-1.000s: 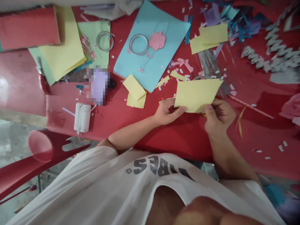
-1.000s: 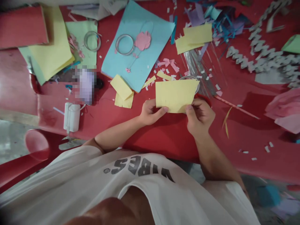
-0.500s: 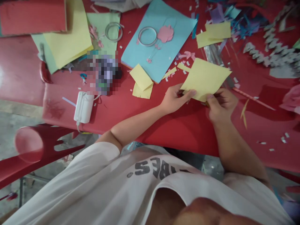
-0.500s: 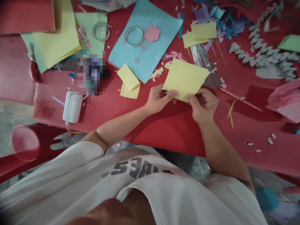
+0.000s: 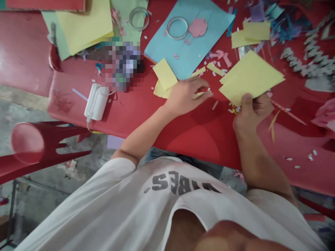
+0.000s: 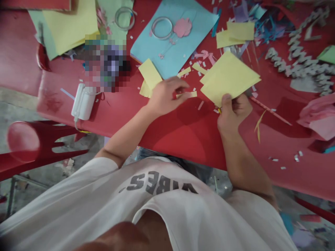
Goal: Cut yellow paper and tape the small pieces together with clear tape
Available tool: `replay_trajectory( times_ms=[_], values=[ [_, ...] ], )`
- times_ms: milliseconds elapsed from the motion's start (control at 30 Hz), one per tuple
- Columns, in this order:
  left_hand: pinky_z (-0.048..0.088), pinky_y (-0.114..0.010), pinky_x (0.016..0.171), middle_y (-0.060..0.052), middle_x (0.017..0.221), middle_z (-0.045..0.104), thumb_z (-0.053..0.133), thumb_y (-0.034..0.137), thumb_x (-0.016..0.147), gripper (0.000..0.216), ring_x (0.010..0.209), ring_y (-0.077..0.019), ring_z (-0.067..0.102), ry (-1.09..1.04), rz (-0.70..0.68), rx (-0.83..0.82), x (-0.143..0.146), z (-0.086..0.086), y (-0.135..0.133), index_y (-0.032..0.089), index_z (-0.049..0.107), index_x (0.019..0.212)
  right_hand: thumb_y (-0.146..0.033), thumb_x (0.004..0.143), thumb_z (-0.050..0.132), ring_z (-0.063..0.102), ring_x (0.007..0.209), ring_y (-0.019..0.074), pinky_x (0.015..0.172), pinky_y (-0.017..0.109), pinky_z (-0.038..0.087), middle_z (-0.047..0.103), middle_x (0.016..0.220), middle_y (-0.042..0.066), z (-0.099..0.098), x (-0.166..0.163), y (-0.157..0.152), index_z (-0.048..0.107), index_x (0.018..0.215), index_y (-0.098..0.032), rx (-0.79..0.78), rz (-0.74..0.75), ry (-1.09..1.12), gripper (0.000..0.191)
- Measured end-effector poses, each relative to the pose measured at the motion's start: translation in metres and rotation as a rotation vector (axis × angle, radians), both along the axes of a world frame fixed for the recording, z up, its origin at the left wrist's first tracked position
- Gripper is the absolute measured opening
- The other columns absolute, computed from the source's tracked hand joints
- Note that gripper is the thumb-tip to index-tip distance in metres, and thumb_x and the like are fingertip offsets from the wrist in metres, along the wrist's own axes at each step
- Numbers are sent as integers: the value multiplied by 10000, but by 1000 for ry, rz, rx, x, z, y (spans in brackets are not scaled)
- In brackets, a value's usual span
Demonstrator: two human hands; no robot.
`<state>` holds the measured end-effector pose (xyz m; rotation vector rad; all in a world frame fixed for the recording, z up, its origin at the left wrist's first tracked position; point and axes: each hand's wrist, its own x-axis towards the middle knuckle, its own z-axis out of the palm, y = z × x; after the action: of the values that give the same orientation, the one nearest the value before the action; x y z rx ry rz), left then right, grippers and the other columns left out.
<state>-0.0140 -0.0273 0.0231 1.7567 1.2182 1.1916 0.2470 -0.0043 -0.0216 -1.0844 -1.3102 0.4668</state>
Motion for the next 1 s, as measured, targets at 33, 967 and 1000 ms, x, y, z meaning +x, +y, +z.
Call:
replay_trajectory(
  times_ms=[33, 967, 1000],
  values=[
    [502, -422, 984, -57, 1041, 718, 764, 535, 912, 318, 1052, -255, 682, 56, 155, 23, -24, 6, -12, 235, 707, 1002, -494, 896, 779, 502, 593, 153, 566, 292, 388, 596, 655, 14, -1, -1, 0, 698, 749, -188, 9, -5, -10, 349],
    [146, -697, 1281, -152, 1717, 243, 725, 720, 769, 973, 1610, -455, 163, 777, 997, -486, -167, 13, -74, 330, 366, 1586, -681, 939, 688, 510, 436, 151, 431, 312, 374, 574, 586, -12, -20, -6, 1, 605, 746, -218, -117, 95, -31, 508],
    [148, -688, 1279, -155, 1714, 246, 741, 707, 759, 985, 1607, -453, 172, 765, 1001, -487, -168, 12, -74, 324, 364, 1585, -683, 939, 692, 512, 434, 151, 428, 312, 374, 571, 580, -14, -20, -6, 1, 613, 751, -218, -115, 100, -29, 507]
  ],
)
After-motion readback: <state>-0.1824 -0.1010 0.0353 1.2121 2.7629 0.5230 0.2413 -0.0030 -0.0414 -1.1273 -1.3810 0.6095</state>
